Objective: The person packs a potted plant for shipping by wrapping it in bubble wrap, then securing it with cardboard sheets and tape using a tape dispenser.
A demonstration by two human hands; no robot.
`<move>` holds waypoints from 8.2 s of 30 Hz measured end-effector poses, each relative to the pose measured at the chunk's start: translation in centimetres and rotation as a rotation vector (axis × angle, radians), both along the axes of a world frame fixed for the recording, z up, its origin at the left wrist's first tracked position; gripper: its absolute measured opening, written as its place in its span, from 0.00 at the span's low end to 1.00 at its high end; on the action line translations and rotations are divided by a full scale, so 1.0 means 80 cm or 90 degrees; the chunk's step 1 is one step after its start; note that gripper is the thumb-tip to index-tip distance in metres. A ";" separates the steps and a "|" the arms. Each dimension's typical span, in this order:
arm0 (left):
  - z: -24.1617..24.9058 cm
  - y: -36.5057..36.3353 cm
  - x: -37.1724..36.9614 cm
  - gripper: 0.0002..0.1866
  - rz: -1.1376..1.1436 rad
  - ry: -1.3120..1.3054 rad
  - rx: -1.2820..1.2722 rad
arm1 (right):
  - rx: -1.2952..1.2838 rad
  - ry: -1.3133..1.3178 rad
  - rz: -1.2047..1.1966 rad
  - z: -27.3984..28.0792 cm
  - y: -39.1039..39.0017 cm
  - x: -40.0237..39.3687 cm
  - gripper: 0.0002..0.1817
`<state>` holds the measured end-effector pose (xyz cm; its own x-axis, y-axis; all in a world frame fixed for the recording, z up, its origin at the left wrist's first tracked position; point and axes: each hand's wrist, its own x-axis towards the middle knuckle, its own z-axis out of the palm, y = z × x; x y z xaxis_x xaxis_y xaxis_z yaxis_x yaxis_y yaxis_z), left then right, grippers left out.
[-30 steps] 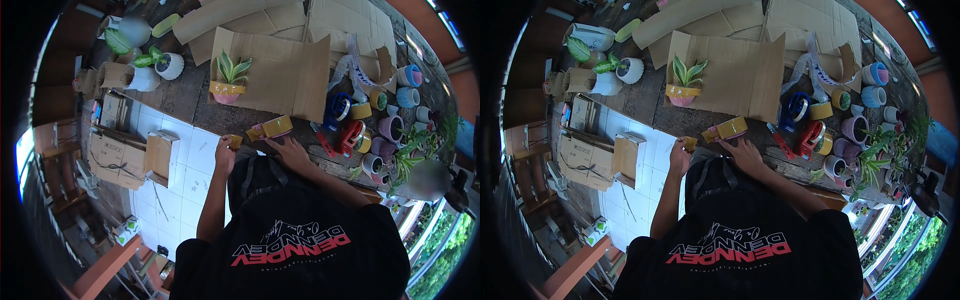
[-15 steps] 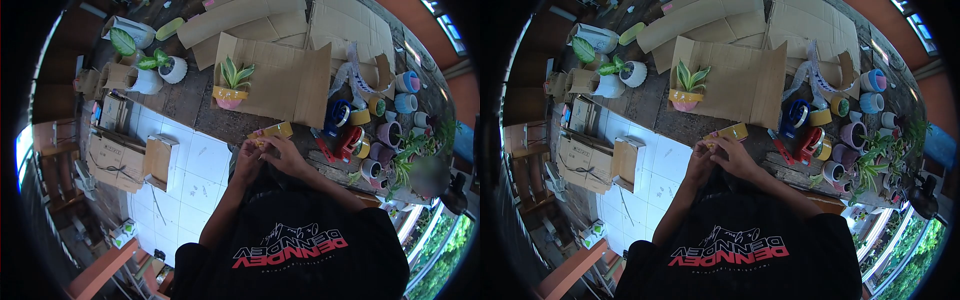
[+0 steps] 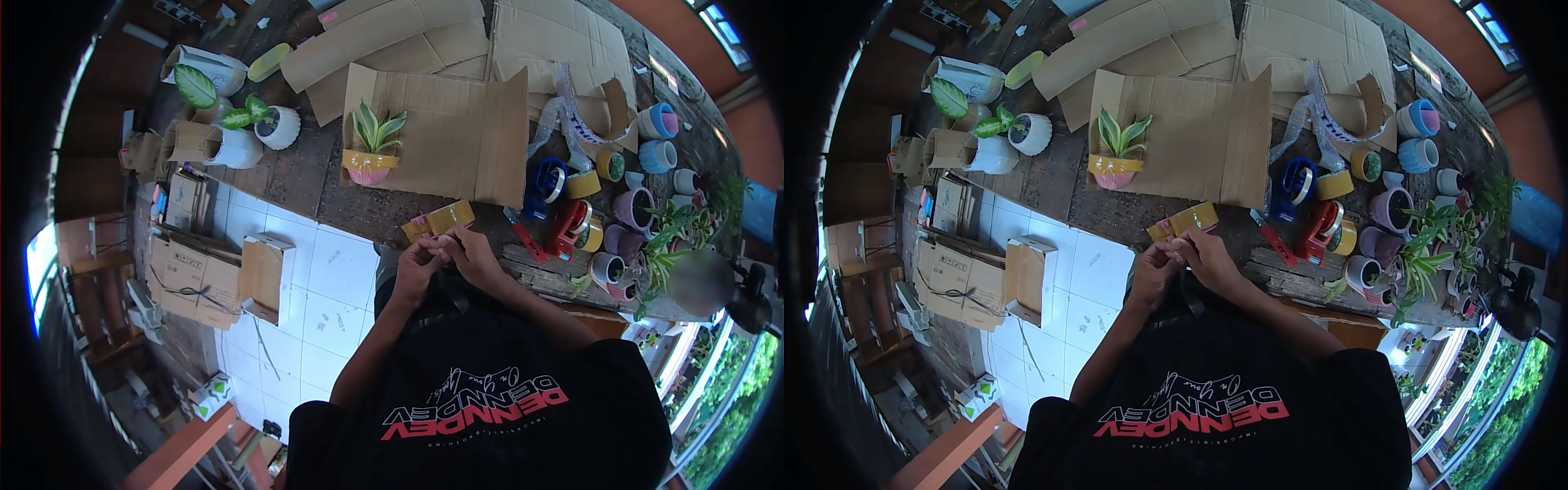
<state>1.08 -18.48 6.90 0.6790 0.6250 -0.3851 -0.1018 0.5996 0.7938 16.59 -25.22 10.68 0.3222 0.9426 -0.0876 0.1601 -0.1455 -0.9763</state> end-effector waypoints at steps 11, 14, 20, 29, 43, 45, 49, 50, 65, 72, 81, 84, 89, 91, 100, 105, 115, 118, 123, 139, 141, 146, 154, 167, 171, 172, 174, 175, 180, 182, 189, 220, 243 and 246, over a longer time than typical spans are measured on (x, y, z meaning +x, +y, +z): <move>0.044 0.001 0.014 0.10 -0.012 -0.015 -0.105 | 0.000 0.394 0.026 -0.026 -0.019 0.027 0.04; 0.047 -0.001 0.023 0.09 -0.072 0.053 0.099 | -0.017 0.533 -0.043 -0.019 -0.030 0.028 0.05; 0.015 0.018 0.042 0.13 -0.042 0.170 0.343 | 0.041 0.368 -0.062 -0.010 -0.028 0.009 0.11; -0.010 0.002 0.039 0.29 -0.158 0.181 0.020 | -0.108 0.162 0.020 -0.002 -0.038 0.021 0.08; 0.060 0.028 0.089 0.19 -0.206 0.148 0.498 | -0.007 0.586 -0.310 -0.033 -0.014 0.010 0.21; 0.055 0.028 0.092 0.18 -0.177 0.106 0.590 | -0.004 0.607 -0.358 -0.026 -0.013 0.010 0.20; 0.050 0.033 0.096 0.13 -0.141 0.080 0.562 | -0.019 0.237 -0.284 -0.008 -0.027 0.015 0.15; 0.050 0.032 0.099 0.12 -0.142 0.108 0.549 | -0.030 0.219 -0.267 -0.004 -0.030 0.017 0.13; -0.006 0.029 0.086 0.24 -0.311 -0.108 -0.075 | -0.027 0.162 -0.058 0.037 -0.049 0.065 0.06; 0.042 0.100 0.034 0.21 -0.027 0.235 0.143 | 0.004 -0.136 -0.580 -0.021 -0.138 0.230 0.26; -0.074 0.090 -0.060 0.18 0.036 0.518 0.133 | -0.449 -0.585 -0.513 -0.044 -0.164 0.357 0.22; -0.082 0.072 -0.068 0.19 -0.035 0.536 0.123 | -0.302 -0.609 -0.587 -0.027 -0.147 0.333 0.21; -0.087 0.053 -0.078 0.21 -0.173 0.530 0.145 | 0.000 -0.448 -0.436 0.046 -0.095 0.216 0.08; -0.090 0.051 -0.077 0.24 -0.207 0.522 0.158 | -0.052 -0.317 -0.220 0.038 -0.073 0.140 0.10; -0.101 0.055 -0.023 0.37 -0.039 0.475 0.230 | -0.294 -0.222 -0.055 -0.054 -0.011 0.024 0.35; -0.064 0.068 0.001 0.41 -0.048 0.452 0.173 | -0.270 -0.145 -0.085 -0.101 0.003 0.040 0.33; -0.092 0.076 -0.005 0.59 0.107 0.556 0.270 | -0.332 -0.042 -0.185 -0.088 -0.014 0.039 0.30; -0.074 0.147 -0.013 0.56 0.263 0.602 0.500 | -0.285 0.029 -0.315 -0.088 -0.037 0.038 0.24; -0.040 0.263 -0.004 0.50 0.131 0.579 0.671 | -0.096 -0.133 -0.358 -0.081 -0.045 0.033 0.13; -0.026 0.293 0.003 0.40 0.002 0.485 0.527 | -0.033 -0.131 -0.135 -0.144 0.234 -0.056 0.43; -0.052 0.295 0.002 0.36 0.037 0.423 0.528 | -0.066 -0.092 -0.135 -0.140 0.233 -0.050 0.41; -0.075 0.315 -0.008 0.24 0.051 0.316 0.358 | -0.124 0.104 -0.109 -0.130 0.245 -0.034 0.34; -0.061 0.344 -0.024 0.15 -0.046 0.281 0.286 | -0.180 0.308 -0.124 -0.121 0.245 -0.024 0.34; -0.068 0.332 -0.038 0.20 -0.057 0.248 0.360 | -0.373 0.240 -0.007 -0.134 0.259 0.032 0.44; -0.064 0.349 -0.032 0.40 -0.100 0.183 0.339 | -0.401 0.154 -0.031 -0.099 0.260 0.026 0.38; -0.067 0.352 -0.027 0.44 -0.122 0.184 0.401 | -0.308 0.094 -0.127 -0.120 0.254 0.017 0.37; -0.069 0.359 -0.017 0.53 -0.160 0.184 0.526 | -0.113 -0.029 -0.308 -0.166 0.246 0.000 0.33; -0.066 0.357 -0.014 0.54 -0.162 0.177 0.518 | -0.134 -0.030 -0.299 -0.168 0.240 0.001 0.32; -0.056 0.327 0.021 0.54 -0.196 0.168 0.513 | -0.263 -0.102 -0.298 -0.118 0.225 0.004 0.32; -0.051 0.312 0.041 0.53 -0.196 0.203 0.516 | -0.254 -0.100 -0.276 -0.090 0.228 -0.005 0.34; -0.046 0.288 0.070 0.54 -0.162 0.196 0.556 | -0.241 0.105 -0.207 -0.102 0.214 0.032 0.39; -0.017 0.288 0.152 0.31 -0.408 0.436 1.009 | -0.132 -0.089 -0.348 -0.090 0.184 0.029 0.35; 0.018 0.408 0.163 0.69 -0.968 0.238 1.131 | -0.297 -0.231 0.046 -0.062 0.194 0.081 0.61; 0.000 0.411 0.147 0.65 -0.882 0.163 1.170 | -0.286 -0.230 0.125 -0.066 0.200 0.099 0.60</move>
<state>12.82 14.38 6.91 0.8997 -0.3424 -0.2709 -0.2549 -0.9157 0.3108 24.53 -9.20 5.36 0.2289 0.8837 -0.4083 0.5351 -0.4646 -0.7056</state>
